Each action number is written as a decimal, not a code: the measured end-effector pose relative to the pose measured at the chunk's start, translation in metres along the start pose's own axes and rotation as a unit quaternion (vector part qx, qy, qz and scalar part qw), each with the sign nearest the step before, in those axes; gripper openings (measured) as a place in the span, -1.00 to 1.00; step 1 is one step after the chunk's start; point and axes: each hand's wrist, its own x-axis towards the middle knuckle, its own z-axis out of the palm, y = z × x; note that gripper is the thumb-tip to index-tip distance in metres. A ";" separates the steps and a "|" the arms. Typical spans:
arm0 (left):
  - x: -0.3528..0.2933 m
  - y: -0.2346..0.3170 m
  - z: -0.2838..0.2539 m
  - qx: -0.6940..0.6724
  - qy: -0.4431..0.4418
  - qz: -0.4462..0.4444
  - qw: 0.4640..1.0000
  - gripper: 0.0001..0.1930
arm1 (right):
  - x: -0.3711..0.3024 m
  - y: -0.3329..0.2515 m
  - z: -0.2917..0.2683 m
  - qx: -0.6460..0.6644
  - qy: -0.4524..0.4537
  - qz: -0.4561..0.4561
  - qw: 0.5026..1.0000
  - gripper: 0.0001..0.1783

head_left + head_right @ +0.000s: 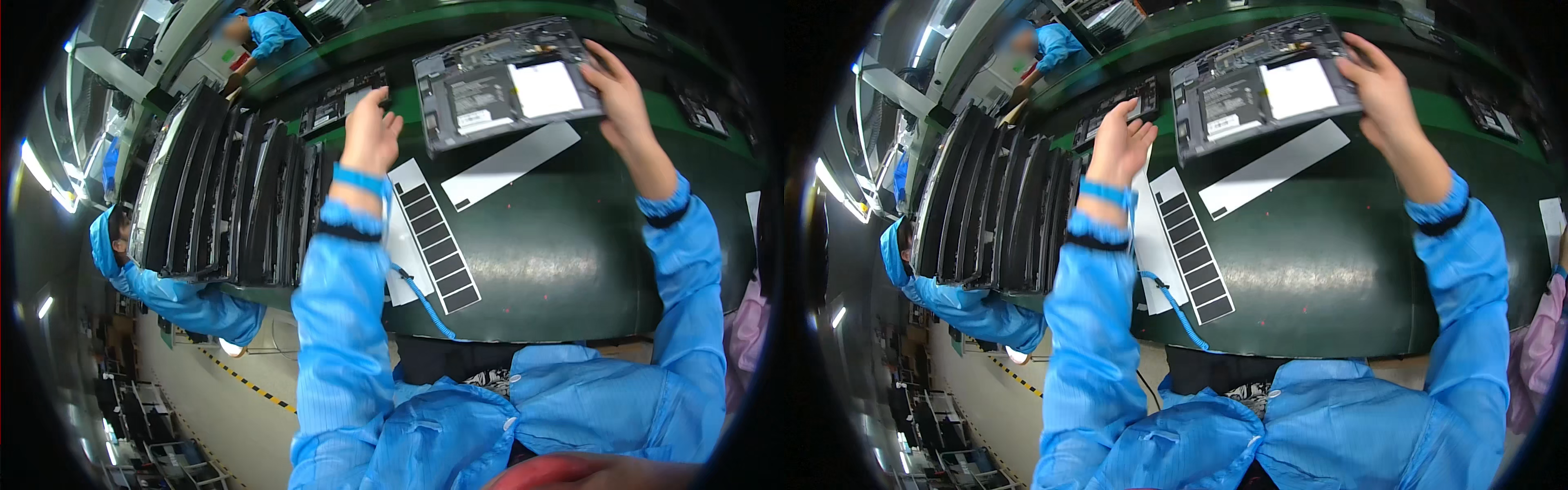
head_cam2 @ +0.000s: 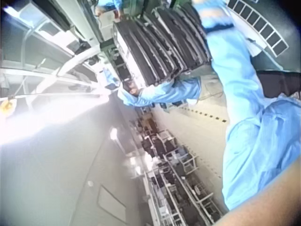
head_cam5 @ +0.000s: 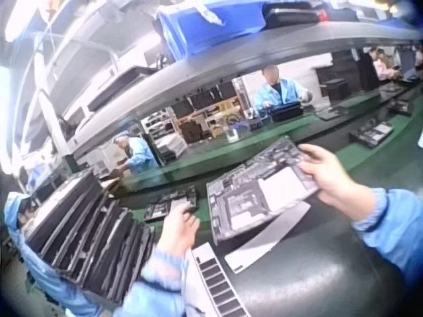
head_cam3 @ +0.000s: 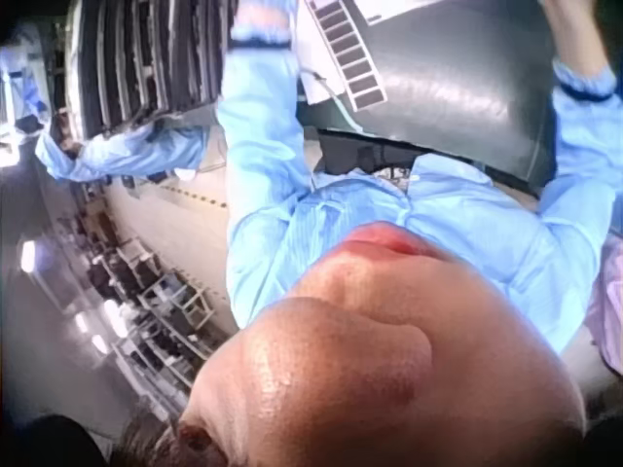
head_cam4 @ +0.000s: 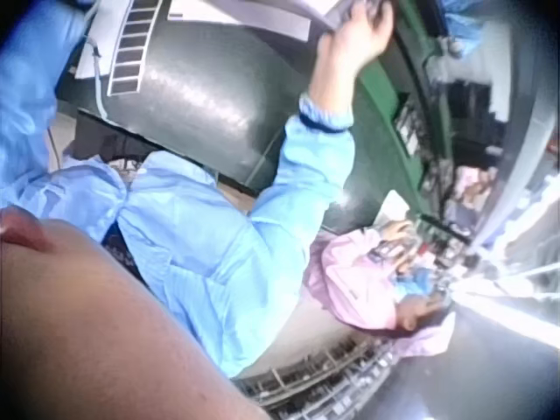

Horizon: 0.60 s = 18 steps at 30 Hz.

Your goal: Assembling plastic and electronic components into an internal chassis along a production line using hand tools and strips of specialized adhesive labels.

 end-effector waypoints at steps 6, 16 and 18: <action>0.171 -0.022 -0.059 0.768 -0.040 0.200 0.608 -0.24 | 0.077 0.100 0.013 -0.065 0.094 -0.035 0.993 -0.49; 0.215 0.013 -0.064 0.858 0.024 0.068 0.508 -0.58 | 0.097 0.145 0.062 -0.139 0.073 -0.021 0.987 -0.54; 0.229 0.024 -0.076 0.781 0.091 0.177 0.592 -0.62 | 0.101 0.159 0.077 -0.215 0.072 -0.013 0.974 -0.54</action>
